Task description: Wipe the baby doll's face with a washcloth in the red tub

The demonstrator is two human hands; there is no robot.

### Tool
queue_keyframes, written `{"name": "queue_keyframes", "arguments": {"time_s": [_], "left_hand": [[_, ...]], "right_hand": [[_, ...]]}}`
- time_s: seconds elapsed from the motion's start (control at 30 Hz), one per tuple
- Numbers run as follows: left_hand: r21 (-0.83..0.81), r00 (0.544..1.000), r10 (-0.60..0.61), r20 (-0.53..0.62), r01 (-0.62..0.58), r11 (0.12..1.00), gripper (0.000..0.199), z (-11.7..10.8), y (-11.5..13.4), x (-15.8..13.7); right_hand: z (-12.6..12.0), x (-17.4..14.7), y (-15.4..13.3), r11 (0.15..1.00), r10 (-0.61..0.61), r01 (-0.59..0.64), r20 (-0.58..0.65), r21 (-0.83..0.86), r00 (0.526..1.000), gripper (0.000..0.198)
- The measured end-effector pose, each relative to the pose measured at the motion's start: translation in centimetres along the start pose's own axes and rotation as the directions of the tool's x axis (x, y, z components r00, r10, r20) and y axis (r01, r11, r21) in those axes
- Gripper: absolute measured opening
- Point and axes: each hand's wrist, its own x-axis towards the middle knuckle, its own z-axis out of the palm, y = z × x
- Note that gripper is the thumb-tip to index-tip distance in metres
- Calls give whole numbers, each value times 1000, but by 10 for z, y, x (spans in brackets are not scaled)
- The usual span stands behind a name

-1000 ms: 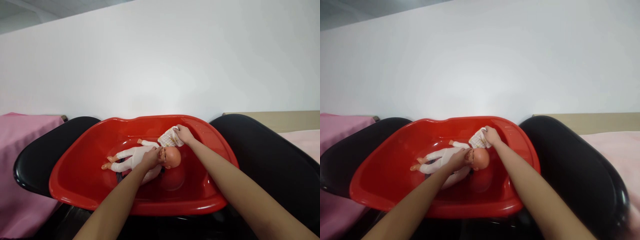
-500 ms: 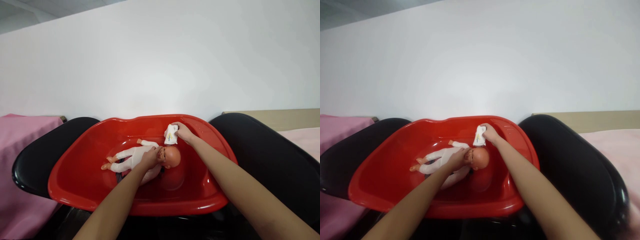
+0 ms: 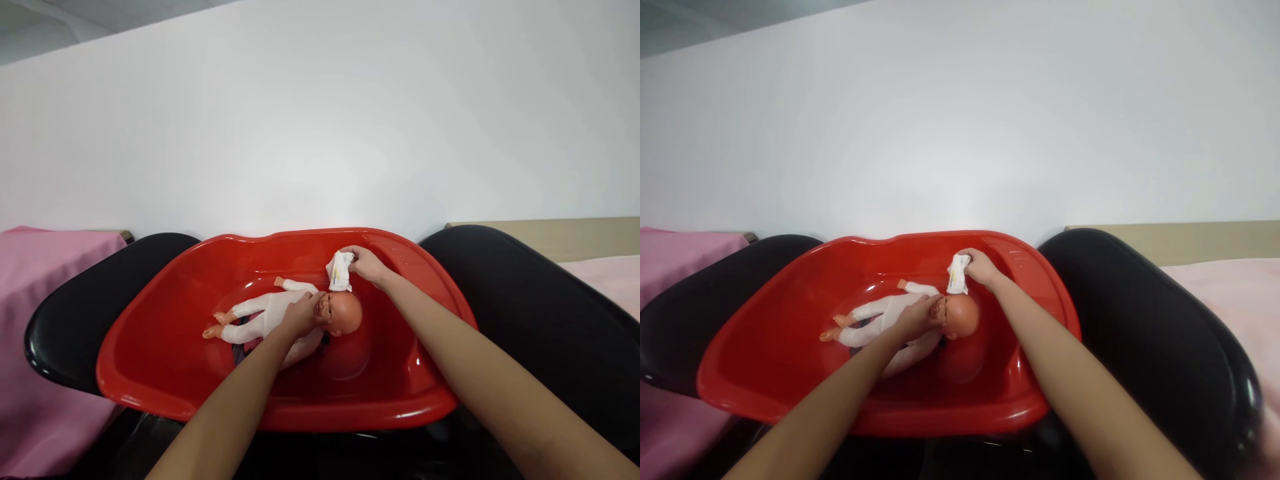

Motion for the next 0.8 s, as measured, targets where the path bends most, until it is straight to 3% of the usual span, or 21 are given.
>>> {"name": "queue_keyframes", "arguments": {"time_s": [0.23,0.37,0.53,0.8], "left_hand": [[-10,999,0,-37,-1,1000,58,2,0,1],[-6,1000,15,-19,-15,1000,59,5,-4,3],[25,999,28,-35,-27,999,64,8,-9,7],[27,1000,27,-14,-27,999,63,5,-7,6]], "right_hand": [[-1,3,1,992,17,-28,-88,-122,996,23],[-2,5,6,966,-32,4,-103,-258,994,9],[-2,6,9,935,-72,30,-108,-354,992,10],[-10,7,7,953,-136,19,-368,-304,920,12]]}}
